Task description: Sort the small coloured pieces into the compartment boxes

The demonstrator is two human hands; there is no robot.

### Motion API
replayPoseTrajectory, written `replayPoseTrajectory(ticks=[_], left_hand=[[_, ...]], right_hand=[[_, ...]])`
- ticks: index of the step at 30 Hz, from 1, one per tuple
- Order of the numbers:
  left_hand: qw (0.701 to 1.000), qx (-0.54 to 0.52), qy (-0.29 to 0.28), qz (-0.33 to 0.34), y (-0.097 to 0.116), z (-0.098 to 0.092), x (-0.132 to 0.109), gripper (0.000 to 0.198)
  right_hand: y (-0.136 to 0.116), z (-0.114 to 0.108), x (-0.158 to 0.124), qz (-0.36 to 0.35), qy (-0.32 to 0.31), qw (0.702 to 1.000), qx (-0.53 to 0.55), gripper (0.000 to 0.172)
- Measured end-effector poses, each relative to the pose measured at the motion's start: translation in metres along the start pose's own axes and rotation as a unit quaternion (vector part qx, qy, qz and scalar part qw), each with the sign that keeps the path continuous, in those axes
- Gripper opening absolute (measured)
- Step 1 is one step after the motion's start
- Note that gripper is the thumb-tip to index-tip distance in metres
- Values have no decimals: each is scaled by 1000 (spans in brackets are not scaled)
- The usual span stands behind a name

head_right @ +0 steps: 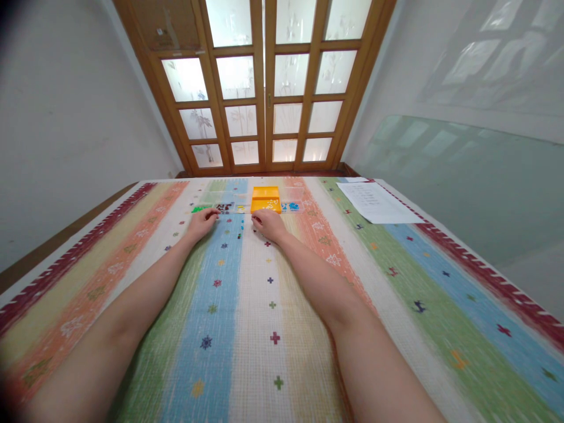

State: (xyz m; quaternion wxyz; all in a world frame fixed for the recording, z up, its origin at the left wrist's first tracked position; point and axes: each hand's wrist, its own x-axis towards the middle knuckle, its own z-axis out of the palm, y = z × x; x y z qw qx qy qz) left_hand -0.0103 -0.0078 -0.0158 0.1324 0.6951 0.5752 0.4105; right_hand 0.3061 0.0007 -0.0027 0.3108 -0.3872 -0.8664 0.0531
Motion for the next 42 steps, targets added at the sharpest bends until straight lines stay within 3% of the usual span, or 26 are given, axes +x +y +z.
replayPoseTrajectory(ticks=[6, 10, 16, 32, 42], left_hand=[[962, 34, -196, 185, 51, 12, -15, 21], [936, 67, -246, 244, 64, 14, -20, 26], [926, 100, -248, 265, 68, 16, -22, 23], [936, 130, -211, 252, 79, 21, -28, 15], [972, 78, -151, 164, 70, 25, -25, 15]], right_hand=[[1, 0, 0, 3, 3, 1000, 2, 18], [0, -1, 0, 6, 2, 1000, 3, 19], [-1, 0, 0, 8, 0, 1000, 2, 19], [0, 1, 0, 4, 4, 1000, 8, 18], [1, 1, 0, 6, 3, 1000, 5, 18]])
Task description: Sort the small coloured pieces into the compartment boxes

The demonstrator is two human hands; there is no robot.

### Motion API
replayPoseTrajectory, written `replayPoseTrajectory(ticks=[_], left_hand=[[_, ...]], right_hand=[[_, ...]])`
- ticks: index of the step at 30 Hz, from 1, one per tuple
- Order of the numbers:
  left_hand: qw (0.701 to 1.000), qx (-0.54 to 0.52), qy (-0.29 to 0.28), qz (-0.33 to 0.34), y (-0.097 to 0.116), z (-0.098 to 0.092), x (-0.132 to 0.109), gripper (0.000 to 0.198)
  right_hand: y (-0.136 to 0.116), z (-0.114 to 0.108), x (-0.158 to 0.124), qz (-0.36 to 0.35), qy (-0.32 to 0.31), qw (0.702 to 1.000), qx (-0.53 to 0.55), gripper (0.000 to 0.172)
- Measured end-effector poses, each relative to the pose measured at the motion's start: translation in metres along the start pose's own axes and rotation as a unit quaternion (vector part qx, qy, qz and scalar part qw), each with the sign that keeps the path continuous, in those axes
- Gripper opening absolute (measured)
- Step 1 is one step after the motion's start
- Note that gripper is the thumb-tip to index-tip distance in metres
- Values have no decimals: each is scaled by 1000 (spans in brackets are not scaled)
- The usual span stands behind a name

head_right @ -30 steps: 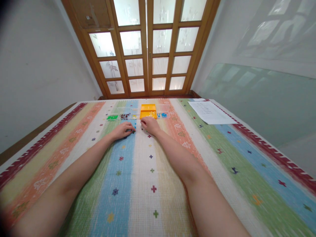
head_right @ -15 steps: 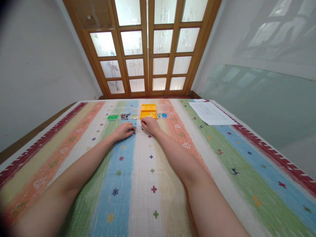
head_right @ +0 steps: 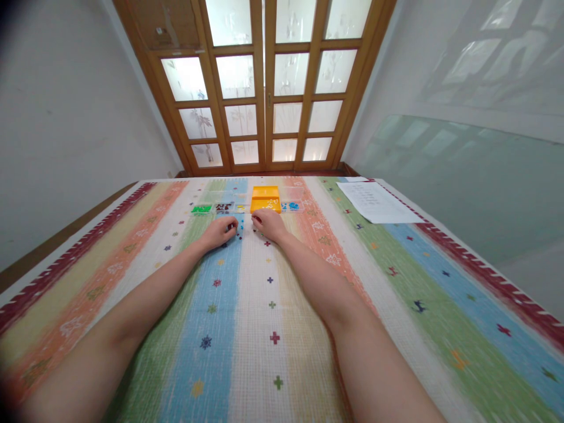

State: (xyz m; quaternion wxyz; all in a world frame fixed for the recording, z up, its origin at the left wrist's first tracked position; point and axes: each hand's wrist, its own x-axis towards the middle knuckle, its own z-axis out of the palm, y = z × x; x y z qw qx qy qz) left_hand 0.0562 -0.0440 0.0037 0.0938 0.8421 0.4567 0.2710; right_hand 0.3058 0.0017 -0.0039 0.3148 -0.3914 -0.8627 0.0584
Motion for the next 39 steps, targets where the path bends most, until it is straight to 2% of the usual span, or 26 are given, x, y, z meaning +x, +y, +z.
replayPoseTrajectory(ticks=[6, 10, 14, 19, 22, 25, 29, 36, 39], left_hand=[[994, -78, 67, -22, -14, 0, 1, 23], [982, -121, 118, -82, -32, -2, 2, 22], [948, -186, 198, -167, -58, -4, 2, 23], [886, -254, 295, -252, -93, -8, 1, 38], [858, -266, 328, -291, -105, -13, -1, 47], [841, -279, 343, -312, -108, -16, -3, 55], [837, -295, 338, -315, -107, -15, -3, 65], [857, -220, 339, -320, -111, -11, -2, 62], [872, -182, 333, -309, -107, -13, -2, 54]], right_hand=[[0, 0, 0, 0, -8, 1000, -3, 18], [-1, -1, 0, 0, -5, 1000, 1, 18], [-2, -2, 0, -2, -4, 1000, 3, 18], [-1, -1, -1, -3, 0, 1000, 7, 18], [-1, -1, -1, -2, -5, 1000, 7, 18], [0, 0, -1, -2, -6, 1000, 5, 18], [1, 1, -1, -1, -6, 1000, 3, 18], [1, 1, -1, -6, 0, 1000, 5, 18], [0, 0, -1, -5, -1, 1000, 6, 18]])
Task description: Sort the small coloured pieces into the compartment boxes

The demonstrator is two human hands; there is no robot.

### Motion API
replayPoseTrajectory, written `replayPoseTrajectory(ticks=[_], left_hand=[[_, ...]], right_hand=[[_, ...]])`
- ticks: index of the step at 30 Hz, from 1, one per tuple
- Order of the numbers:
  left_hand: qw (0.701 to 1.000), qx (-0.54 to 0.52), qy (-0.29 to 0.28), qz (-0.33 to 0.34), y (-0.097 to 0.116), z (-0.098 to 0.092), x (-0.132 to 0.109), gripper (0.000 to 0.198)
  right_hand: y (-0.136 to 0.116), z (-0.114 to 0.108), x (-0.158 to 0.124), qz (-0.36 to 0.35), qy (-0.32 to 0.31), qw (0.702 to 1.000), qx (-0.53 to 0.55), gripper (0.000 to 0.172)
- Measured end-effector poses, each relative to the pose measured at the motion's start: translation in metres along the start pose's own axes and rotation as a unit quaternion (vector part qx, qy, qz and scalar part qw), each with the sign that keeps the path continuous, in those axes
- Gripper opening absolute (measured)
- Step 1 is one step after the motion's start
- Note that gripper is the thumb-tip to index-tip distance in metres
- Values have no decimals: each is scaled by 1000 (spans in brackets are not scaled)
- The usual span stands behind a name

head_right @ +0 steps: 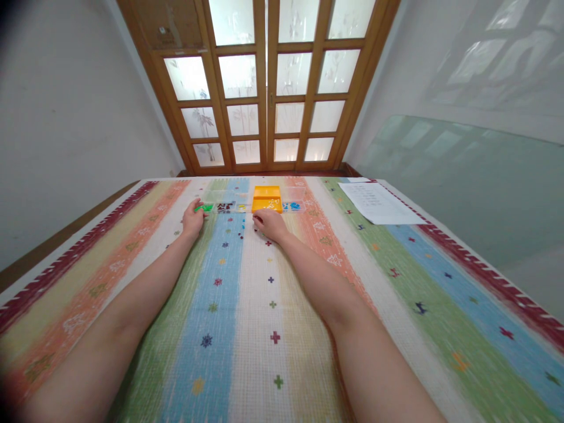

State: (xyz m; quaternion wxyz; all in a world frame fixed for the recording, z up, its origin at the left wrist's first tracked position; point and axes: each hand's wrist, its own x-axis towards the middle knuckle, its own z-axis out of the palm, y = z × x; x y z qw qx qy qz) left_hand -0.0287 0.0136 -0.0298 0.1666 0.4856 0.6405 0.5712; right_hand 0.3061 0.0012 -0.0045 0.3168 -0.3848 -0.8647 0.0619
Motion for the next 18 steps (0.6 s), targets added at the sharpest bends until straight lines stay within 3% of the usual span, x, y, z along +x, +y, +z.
replayPoseTrajectory(ticks=[2, 5, 7, 11, 14, 18], left_hand=[[998, 30, -39, 34, 7, 0, -5, 43], [977, 84, -152, 120, 23, 2, -20, 30], [945, 111, -245, 186, 37, 4, -34, 27], [850, 157, -399, 307, 63, 7, -57, 22], [809, 189, -419, 366, 76, 8, -66, 21], [797, 223, -412, 382, 81, 10, -71, 19]], right_hand=[[-1, -1, 0, 1, -1, 1000, -1, 18], [-1, -1, 0, 2, -2, 1000, -1, 19], [-2, -1, 0, 3, -3, 1000, 1, 18], [-2, -1, 0, 3, -3, 1000, 0, 17], [-2, -1, 0, 2, 1, 1000, 1, 17], [-3, -1, 0, 2, 0, 1000, -2, 17]])
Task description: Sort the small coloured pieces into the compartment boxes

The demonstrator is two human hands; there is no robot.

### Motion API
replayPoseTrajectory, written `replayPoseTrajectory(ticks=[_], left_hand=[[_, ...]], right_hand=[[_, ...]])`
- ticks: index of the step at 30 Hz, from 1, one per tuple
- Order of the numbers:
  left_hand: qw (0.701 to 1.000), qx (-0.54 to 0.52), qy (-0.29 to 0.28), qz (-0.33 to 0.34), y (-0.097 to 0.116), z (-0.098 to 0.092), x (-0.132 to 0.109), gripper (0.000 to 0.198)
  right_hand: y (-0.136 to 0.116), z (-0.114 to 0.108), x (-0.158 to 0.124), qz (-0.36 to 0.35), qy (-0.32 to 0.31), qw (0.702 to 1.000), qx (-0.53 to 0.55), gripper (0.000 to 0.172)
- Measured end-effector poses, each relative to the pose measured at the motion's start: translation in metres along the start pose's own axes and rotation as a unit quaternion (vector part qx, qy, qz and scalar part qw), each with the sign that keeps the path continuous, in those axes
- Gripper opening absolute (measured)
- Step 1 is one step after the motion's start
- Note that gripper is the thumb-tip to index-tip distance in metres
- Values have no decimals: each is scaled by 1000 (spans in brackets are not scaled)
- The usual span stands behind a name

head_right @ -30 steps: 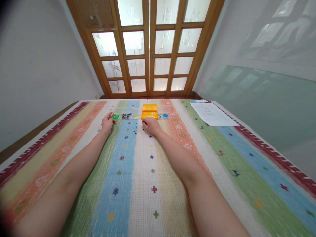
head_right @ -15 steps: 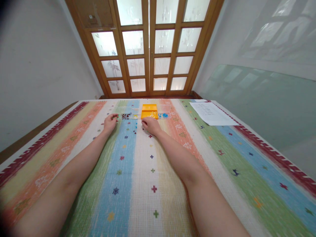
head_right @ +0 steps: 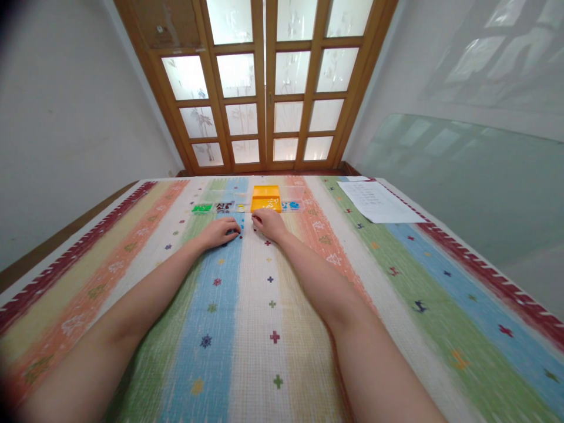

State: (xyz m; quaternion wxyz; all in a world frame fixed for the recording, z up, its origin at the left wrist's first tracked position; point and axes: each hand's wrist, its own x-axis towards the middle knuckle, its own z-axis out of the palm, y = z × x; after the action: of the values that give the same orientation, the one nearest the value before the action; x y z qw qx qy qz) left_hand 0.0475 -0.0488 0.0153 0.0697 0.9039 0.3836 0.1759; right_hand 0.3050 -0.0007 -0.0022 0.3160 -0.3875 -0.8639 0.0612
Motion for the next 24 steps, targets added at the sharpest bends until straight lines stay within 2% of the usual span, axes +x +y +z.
replayPoseTrajectory(ticks=[13, 16, 20, 24], left_hand=[[994, -30, 46, -92, -6, 9, 1, 10], [995, -19, 56, -78, -6, 8, 0, 17], [999, -18, 41, -20, -4, 11, 1, 25], [999, -16, 31, -22, -4, 16, 3, 24]], right_hand=[[3, 2, 0, -1, -2, 1000, 1, 18], [3, 2, 0, -1, -3, 1000, -2, 18], [2, 1, 0, 6, -7, 1000, -3, 18], [0, 0, -1, 8, -6, 1000, -2, 18]])
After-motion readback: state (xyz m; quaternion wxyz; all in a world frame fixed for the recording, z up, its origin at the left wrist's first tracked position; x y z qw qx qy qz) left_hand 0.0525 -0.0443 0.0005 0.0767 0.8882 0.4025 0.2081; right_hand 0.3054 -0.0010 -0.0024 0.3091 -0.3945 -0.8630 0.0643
